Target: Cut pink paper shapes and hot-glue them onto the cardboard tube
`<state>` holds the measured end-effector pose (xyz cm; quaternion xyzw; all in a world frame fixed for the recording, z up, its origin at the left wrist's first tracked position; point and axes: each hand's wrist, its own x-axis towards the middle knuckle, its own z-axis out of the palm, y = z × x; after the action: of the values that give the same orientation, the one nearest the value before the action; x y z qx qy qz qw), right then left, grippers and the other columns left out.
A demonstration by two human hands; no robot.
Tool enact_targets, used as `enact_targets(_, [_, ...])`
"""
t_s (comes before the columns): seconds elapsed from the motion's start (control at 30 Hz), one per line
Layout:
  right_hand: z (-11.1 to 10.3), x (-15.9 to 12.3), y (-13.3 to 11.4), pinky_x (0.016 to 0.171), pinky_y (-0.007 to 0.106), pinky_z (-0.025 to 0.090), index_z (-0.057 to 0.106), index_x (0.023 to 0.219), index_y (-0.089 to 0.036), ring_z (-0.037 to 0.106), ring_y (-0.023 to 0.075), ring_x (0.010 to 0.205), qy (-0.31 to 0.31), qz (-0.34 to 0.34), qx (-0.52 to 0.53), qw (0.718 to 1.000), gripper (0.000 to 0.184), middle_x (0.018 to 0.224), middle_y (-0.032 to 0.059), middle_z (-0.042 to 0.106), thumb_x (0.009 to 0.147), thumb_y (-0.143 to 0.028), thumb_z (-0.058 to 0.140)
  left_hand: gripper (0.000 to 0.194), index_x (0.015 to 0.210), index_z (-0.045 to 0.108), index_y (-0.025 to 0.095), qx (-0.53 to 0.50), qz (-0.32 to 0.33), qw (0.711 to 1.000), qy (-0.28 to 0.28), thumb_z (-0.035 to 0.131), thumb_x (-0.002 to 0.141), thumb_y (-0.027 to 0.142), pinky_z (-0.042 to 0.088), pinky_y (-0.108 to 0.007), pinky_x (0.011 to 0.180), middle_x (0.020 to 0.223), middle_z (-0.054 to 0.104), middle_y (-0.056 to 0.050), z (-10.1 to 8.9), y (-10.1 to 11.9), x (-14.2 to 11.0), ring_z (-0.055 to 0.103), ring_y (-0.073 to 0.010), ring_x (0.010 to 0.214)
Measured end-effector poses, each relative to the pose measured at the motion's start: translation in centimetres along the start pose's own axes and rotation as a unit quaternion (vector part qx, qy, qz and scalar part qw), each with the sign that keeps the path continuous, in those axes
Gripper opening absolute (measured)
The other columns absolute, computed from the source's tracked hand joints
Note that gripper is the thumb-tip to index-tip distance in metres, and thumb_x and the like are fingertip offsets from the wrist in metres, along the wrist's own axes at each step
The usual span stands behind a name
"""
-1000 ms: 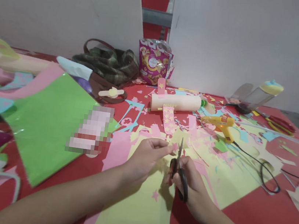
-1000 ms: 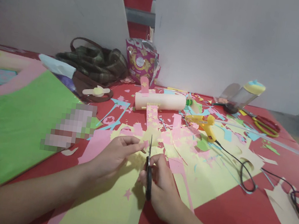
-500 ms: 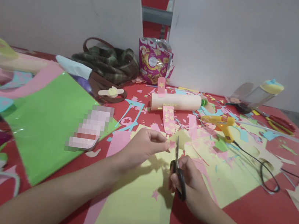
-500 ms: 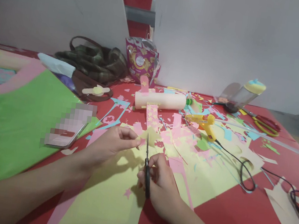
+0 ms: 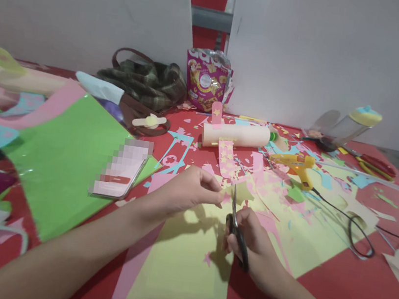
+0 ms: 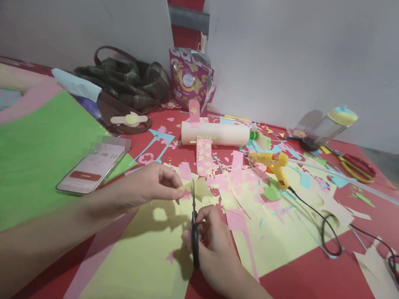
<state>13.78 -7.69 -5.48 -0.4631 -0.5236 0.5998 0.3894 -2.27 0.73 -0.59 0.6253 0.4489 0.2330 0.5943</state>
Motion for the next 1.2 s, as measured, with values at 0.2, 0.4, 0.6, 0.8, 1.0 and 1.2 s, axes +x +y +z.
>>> enact_targets(0.2, [0.1,0.1,0.6,0.048,0.023,0.035,0.033,0.077,-0.023,0.045,0.0102,0.051,0.003,0.002,-0.010,1.000,0.023,0.061,-0.0060,0.044,0.074,-0.032,0.055,0.014,0.056,0.062,0.014,0.062,-0.005,0.997,-0.047,0.059,0.060,0.027,0.032,-0.020,0.050,0.053,0.055,0.001,-1.1,0.0,0.1,0.046,-0.0097,0.050])
enact_targets(0.4, [0.2,0.0,0.4,0.045,0.021,0.032,0.033,0.073,-0.023,0.041,0.0088,0.047,-0.002,0.040,-0.041,0.998,0.022,0.053,-0.0087,0.040,0.072,-0.016,0.054,0.017,0.056,0.063,0.015,0.109,-0.009,0.989,-0.099,0.059,0.060,0.031,0.032,-0.020,0.050,0.053,0.056,0.001,-2.4,0.5,0.2,0.046,-0.0100,0.052])
enact_targets(0.6, [0.3,-0.1,0.1,0.042,0.019,0.031,0.032,0.072,-0.023,0.040,0.0077,0.045,-0.013,0.050,-0.058,0.997,0.024,0.053,-0.0090,0.039,0.070,-0.013,0.053,0.014,0.056,0.064,0.017,0.174,-0.012,0.976,-0.129,0.058,0.060,0.030,0.032,-0.019,0.050,0.055,0.061,-0.001,-3.4,0.3,0.4,0.052,-0.0121,0.054])
enact_targets(0.8, [0.1,-0.1,0.3,0.040,0.019,0.029,0.032,0.072,-0.023,0.040,0.0077,0.044,-0.018,0.062,-0.081,0.995,0.026,0.053,-0.0089,0.040,0.069,-0.015,0.057,0.013,0.057,0.064,0.018,0.201,-0.019,0.969,-0.139,0.058,0.059,0.029,0.033,-0.018,0.050,0.055,0.061,0.000,-3.8,0.3,0.4,0.052,-0.0111,0.054])
enact_targets(1.0, [0.2,-0.1,0.2,0.038,0.018,0.025,0.034,0.071,-0.023,0.036,0.0068,0.041,0.008,0.047,-0.084,0.995,0.026,0.053,-0.0086,0.040,0.066,-0.014,0.058,0.014,0.056,0.065,0.017,0.188,-0.021,0.971,-0.148,0.058,0.060,0.028,0.032,-0.019,0.050,0.055,0.061,-0.001,-3.8,0.2,0.5,0.051,-0.0114,0.054])
enact_targets(1.2, [0.1,0.1,0.3,0.039,0.018,0.025,0.033,0.069,-0.023,0.037,0.0070,0.040,0.022,0.066,-0.087,0.994,0.028,0.049,-0.0096,0.039,0.065,-0.011,0.057,0.016,0.055,0.065,0.017,0.183,-0.024,0.973,-0.138,0.059,0.059,0.032,0.032,-0.019,0.049,0.054,0.060,0.000,-3.8,0.2,0.6,0.051,-0.0116,0.053])
